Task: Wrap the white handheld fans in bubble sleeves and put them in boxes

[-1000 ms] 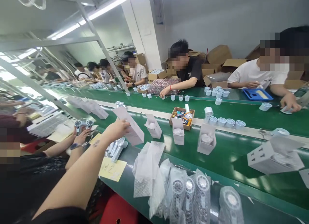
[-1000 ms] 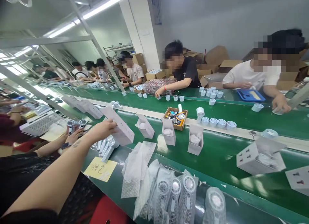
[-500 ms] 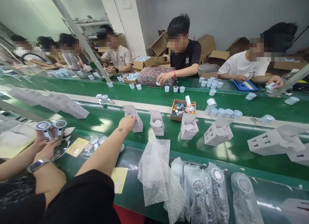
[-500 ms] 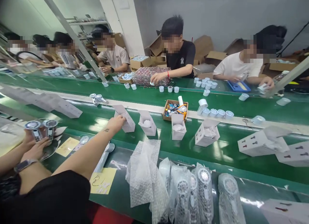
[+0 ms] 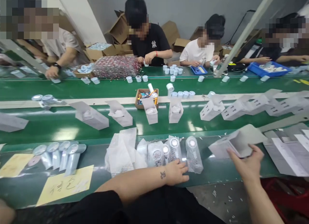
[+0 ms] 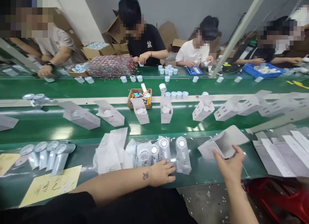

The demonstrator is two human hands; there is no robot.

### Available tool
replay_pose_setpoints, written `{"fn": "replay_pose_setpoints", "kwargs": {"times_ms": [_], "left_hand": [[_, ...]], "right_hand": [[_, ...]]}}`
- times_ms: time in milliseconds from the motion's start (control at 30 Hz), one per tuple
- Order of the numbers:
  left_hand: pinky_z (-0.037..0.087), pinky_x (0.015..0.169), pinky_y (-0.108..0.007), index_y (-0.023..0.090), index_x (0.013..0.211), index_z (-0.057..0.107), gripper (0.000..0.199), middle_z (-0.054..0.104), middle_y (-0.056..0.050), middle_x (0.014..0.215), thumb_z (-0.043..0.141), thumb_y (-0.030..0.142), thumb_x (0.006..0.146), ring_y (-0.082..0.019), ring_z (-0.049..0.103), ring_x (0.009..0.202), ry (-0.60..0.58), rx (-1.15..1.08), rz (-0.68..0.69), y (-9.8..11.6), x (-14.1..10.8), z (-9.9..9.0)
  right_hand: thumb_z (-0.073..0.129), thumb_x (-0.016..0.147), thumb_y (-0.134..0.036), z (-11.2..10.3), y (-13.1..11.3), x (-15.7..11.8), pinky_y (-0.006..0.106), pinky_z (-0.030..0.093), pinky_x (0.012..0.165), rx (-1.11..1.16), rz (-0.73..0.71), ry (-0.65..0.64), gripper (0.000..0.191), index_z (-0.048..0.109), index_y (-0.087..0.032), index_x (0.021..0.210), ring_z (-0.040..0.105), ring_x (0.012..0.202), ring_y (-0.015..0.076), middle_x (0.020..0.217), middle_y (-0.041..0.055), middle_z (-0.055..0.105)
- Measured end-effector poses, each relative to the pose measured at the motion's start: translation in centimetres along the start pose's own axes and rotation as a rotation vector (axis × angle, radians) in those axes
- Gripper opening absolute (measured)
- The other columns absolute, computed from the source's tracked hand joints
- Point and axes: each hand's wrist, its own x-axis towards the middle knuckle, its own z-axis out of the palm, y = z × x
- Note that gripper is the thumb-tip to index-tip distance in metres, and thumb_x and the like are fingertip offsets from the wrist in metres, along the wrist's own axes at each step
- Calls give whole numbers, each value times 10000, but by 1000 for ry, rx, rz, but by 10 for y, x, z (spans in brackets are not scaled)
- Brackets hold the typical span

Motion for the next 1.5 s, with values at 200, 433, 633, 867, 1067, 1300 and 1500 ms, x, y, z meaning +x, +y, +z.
{"fn": "replay_pose_setpoints", "kwargs": {"times_ms": [200,433,633,867,1067,1300,1500], "left_hand": [[492,918,-503,282,1074,710,296,691,-104,1165,648,203,795,-297,572,1219,11,236,209,-16,106,36],[507,650,-293,250,1069,686,423,677,-13,724,694,196,649,-175,645,686,-1,283,60,-21,124,-15],[544,774,-294,231,1337,390,557,662,-58,1084,583,319,822,-189,669,895,720,-312,-531,-21,111,-122],[555,865,-409,204,1132,484,418,651,-101,1020,650,388,795,-266,666,1000,1041,-171,-737,-13,132,-91],[566,849,-385,219,1074,520,209,656,-125,1106,559,237,870,-228,648,1004,889,153,-265,5,132,-64],[545,876,-405,203,1135,576,329,668,-120,1142,590,425,893,-261,632,1063,230,-24,-451,13,114,-82],[233,1065,-720,236,1158,608,483,580,-115,1322,748,470,760,-432,335,1371,-2,237,-389,10,99,-78]], "right_hand": [[721,638,-491,19,28,4,434,458,892,121,-120,-205,748,402,-195,1247,550,1022,271,1214,126,486],[721,670,-487,25,41,13,485,492,909,208,-143,-339,745,375,-201,1266,568,1096,315,1244,159,513],[708,704,-377,51,29,1,461,552,843,254,-265,-515,690,352,-225,1276,636,1020,289,1256,148,540],[718,702,-407,88,15,-21,504,564,834,222,-497,-381,672,322,-226,1214,594,1131,333,1321,189,481],[606,802,-392,90,17,-24,500,575,801,217,-514,-321,550,331,-208,1241,631,1077,326,1225,191,562],[670,775,-379,82,27,-34,536,578,801,307,-607,-404,630,309,-243,1273,651,1041,334,1207,169,580],[665,785,-315,69,23,-24,519,568,866,384,-646,-640,555,354,-244,1239,589,1176,336,1317,179,522]]}}
